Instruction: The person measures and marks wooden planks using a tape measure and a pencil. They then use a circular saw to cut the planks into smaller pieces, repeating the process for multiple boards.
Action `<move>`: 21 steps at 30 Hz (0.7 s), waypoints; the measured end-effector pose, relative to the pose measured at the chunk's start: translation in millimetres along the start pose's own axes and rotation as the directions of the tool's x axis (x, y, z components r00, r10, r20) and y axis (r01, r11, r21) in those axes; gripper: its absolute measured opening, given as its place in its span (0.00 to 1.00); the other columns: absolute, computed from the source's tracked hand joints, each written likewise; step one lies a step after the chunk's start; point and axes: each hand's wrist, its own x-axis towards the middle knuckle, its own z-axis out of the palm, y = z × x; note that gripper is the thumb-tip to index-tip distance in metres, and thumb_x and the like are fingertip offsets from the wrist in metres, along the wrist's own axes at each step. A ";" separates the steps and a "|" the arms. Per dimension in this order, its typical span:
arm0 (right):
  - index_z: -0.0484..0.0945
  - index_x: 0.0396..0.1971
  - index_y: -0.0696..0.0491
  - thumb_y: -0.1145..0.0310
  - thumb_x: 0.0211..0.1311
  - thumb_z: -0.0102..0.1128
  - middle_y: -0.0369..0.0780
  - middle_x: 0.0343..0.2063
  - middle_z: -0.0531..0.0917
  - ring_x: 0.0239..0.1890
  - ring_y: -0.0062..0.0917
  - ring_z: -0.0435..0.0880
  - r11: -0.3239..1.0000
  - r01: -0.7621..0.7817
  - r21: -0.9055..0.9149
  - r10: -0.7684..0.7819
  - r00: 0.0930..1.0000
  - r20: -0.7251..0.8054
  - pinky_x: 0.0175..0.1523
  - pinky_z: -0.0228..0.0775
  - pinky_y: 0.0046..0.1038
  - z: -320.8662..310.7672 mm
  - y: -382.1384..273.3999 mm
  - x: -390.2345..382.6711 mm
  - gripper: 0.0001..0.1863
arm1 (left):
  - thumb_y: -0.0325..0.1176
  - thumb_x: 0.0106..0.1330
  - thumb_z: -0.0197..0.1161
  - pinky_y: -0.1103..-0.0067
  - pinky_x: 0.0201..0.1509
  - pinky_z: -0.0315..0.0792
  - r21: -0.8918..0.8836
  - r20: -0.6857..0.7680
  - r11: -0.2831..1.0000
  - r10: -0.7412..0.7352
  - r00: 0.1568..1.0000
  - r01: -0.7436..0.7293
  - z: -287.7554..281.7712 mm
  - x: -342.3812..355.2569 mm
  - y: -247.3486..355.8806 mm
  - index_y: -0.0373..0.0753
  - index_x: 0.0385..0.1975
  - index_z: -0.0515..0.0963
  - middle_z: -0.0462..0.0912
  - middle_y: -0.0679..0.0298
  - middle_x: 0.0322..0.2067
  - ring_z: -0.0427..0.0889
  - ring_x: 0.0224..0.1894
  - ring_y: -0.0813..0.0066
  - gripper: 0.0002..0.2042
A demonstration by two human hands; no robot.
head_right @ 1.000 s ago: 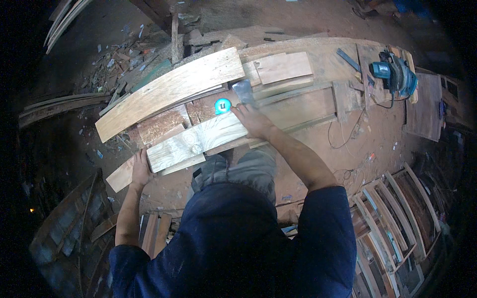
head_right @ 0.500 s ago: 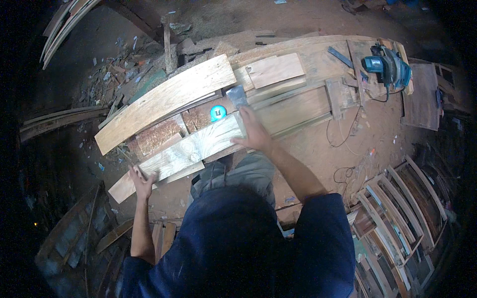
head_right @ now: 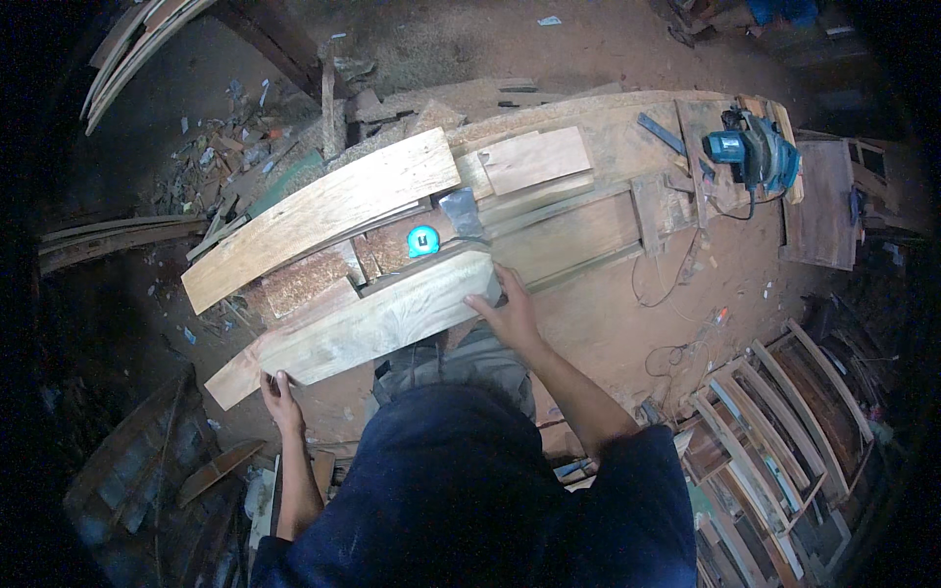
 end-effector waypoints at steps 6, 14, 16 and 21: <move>0.72 0.64 0.62 0.70 0.52 0.81 0.50 0.56 0.79 0.58 0.36 0.81 0.962 0.202 -0.186 -0.214 0.976 -0.043 0.65 0.72 0.34 -42.4 -22.2 -44.1 0.39 | 0.33 0.79 0.56 0.71 0.76 0.57 0.079 -0.057 0.995 0.058 0.997 -0.053 -3.9 -51.4 18.2 0.29 0.74 0.59 0.68 0.50 0.70 0.67 0.71 0.64 0.27; 0.74 0.58 0.61 0.74 0.54 0.79 0.46 0.52 0.81 0.55 0.32 0.82 0.969 -0.025 -0.247 0.037 0.998 0.043 0.62 0.75 0.32 -98.5 -52.4 -38.0 0.32 | 0.30 0.77 0.59 0.74 0.59 0.71 0.154 -0.017 0.980 0.129 0.991 -0.125 22.7 -71.6 31.5 0.30 0.63 0.69 0.79 0.59 0.53 0.77 0.52 0.72 0.19; 0.73 0.56 0.60 0.70 0.55 0.81 0.49 0.52 0.83 0.55 0.34 0.83 0.989 -0.137 -0.058 0.140 0.990 0.035 0.59 0.76 0.35 -125.8 -10.9 -35.6 0.31 | 0.31 0.74 0.63 0.75 0.54 0.73 0.041 -0.010 0.999 0.029 1.000 -0.028 38.5 -76.9 21.6 0.35 0.63 0.69 0.78 0.60 0.50 0.77 0.49 0.75 0.21; 0.68 0.52 0.56 0.75 0.59 0.75 0.45 0.47 0.82 0.50 0.27 0.83 0.912 -0.310 0.267 0.257 0.942 0.215 0.55 0.76 0.29 -197.1 -23.7 -4.8 0.26 | 0.40 0.74 0.65 0.73 0.57 0.74 -0.017 -0.017 0.993 -0.114 0.993 0.114 116.5 -124.7 53.8 0.34 0.64 0.68 0.81 0.54 0.52 0.79 0.54 0.70 0.25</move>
